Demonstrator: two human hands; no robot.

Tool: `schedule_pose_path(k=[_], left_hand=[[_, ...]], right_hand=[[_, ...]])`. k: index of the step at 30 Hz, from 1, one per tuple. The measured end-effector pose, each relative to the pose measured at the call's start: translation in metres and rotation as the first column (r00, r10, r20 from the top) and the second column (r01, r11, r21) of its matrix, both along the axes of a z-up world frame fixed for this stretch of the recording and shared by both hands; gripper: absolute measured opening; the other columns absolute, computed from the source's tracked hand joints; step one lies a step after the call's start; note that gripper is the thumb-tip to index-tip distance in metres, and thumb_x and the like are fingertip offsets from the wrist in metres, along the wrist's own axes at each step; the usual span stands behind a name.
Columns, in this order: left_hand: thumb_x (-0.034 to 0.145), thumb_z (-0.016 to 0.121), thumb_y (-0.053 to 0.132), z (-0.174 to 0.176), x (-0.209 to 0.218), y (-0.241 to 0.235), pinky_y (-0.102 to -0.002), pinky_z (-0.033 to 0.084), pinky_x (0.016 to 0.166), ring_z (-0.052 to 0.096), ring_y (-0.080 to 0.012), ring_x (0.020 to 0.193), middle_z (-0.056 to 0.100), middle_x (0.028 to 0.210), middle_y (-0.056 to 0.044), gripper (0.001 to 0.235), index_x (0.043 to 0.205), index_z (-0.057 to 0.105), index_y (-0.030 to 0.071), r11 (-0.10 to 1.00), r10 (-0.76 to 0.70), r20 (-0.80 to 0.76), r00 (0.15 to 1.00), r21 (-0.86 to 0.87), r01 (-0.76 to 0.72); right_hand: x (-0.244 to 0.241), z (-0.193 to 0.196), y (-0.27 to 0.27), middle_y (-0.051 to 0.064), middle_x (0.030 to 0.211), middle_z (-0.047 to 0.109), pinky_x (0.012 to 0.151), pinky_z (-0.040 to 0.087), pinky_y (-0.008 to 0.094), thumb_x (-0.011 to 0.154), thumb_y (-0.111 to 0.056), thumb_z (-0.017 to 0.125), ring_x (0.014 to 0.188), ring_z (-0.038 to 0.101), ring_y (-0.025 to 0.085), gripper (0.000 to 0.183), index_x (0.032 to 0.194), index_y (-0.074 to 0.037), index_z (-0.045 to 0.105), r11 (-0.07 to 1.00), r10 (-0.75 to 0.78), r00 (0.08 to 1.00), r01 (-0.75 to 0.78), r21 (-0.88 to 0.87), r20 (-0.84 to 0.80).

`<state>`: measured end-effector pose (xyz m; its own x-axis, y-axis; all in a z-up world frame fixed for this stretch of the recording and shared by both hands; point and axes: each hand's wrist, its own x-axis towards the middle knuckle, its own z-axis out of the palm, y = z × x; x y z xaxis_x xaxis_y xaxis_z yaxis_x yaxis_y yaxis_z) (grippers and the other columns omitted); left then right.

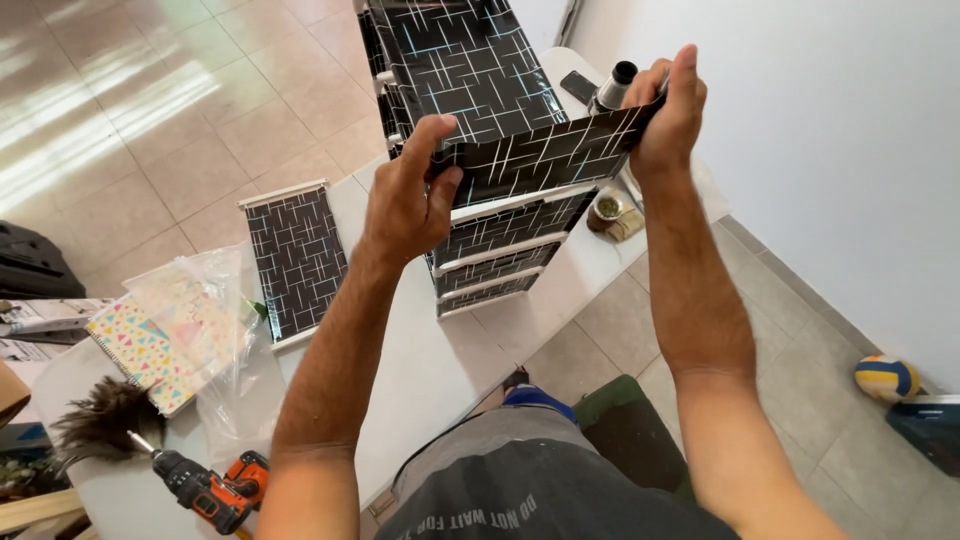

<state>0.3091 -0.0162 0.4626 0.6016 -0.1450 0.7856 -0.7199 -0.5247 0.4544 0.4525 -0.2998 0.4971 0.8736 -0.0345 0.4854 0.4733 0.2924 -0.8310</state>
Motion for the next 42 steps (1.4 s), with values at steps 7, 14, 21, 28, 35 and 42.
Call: schedule_pose_path(k=[7, 14, 21, 28, 35, 42], left_hand=[[0.101, 0.057, -0.006, 0.005, -0.004, -0.005, -0.033, 0.056, 0.055, 0.065, -0.0221, 0.069, 0.063, 0.132, -0.02, 0.054, 0.146, 0.034, 0.012, 0.999, -0.005, -0.026, 1.0, 0.033, 0.006], [0.102, 0.059, -0.005, 0.001, -0.005, 0.0, -0.031, 0.041, 0.049, 0.05, -0.0179, 0.059, 0.059, 0.083, -0.007, 0.06, 0.15, 0.032, 0.018, 0.999, 0.048, -0.075, 0.996, -0.006, -0.048], [0.1, 0.06, -0.004, 0.008, -0.005, -0.002, -0.033, 0.044, 0.05, 0.054, -0.0201, 0.062, 0.063, 0.097, -0.009, 0.059, 0.148, 0.034, 0.017, 0.998, 0.055, -0.095, 0.994, -0.003, -0.056], [0.1, 0.06, -0.004, 0.006, -0.005, -0.002, -0.031, 0.043, 0.047, 0.052, -0.0186, 0.057, 0.061, 0.087, -0.007, 0.058, 0.147, 0.034, 0.017, 0.997, 0.071, -0.08, 0.994, 0.005, -0.071], [0.1, 0.06, -0.006, 0.005, -0.005, -0.001, -0.031, 0.043, 0.047, 0.053, -0.0186, 0.06, 0.061, 0.09, -0.008, 0.058, 0.147, 0.034, 0.015, 0.998, 0.062, -0.045, 0.997, 0.005, -0.061], [0.099, 0.06, -0.004, 0.003, -0.002, -0.001, -0.032, 0.038, 0.047, 0.051, -0.0177, 0.06, 0.062, 0.099, -0.01, 0.057, 0.147, 0.034, 0.012, 0.998, 0.071, -0.027, 0.997, 0.006, -0.07]], right_hand=[[0.007, -0.004, 0.004, 0.005, 0.055, 0.04, 0.055, 0.034, 0.028, 0.094, -0.058, 0.051, 0.053, 0.04, 0.016, 0.059, 0.058, -0.011, 0.043, 0.997, 0.016, 0.999, -0.013, 0.077, -0.041], [0.015, -0.003, 0.007, 0.006, 0.055, 0.04, 0.05, 0.03, 0.029, 0.092, -0.061, 0.054, 0.05, 0.038, 0.017, 0.061, 0.059, -0.01, 0.042, 0.997, 0.031, 0.999, -0.03, 0.07, -0.014], [0.021, -0.005, 0.007, 0.005, 0.056, 0.043, 0.05, 0.033, 0.028, 0.094, -0.054, 0.053, 0.051, 0.041, 0.016, 0.057, 0.059, -0.011, 0.044, 0.998, 0.016, 1.0, -0.017, 0.068, 0.013], [0.024, -0.008, 0.004, 0.007, 0.054, 0.042, 0.05, 0.033, 0.03, 0.096, -0.052, 0.051, 0.05, 0.04, 0.018, 0.057, 0.058, -0.011, 0.043, 0.999, 0.007, 0.999, -0.008, 0.034, 0.031], [0.026, -0.022, -0.007, 0.004, 0.061, 0.045, 0.055, 0.04, 0.03, 0.098, -0.069, 0.043, 0.055, 0.046, 0.017, 0.067, 0.066, -0.011, 0.044, 0.989, -0.084, 0.97, 0.109, -0.1, 0.229], [0.025, -0.02, -0.036, 0.006, 0.079, 0.05, 0.055, 0.037, 0.033, 0.113, -0.056, 0.039, 0.066, 0.044, 0.017, 0.055, 0.091, -0.007, 0.047, 0.819, 0.03, 0.834, 0.295, -0.492, 0.55]])
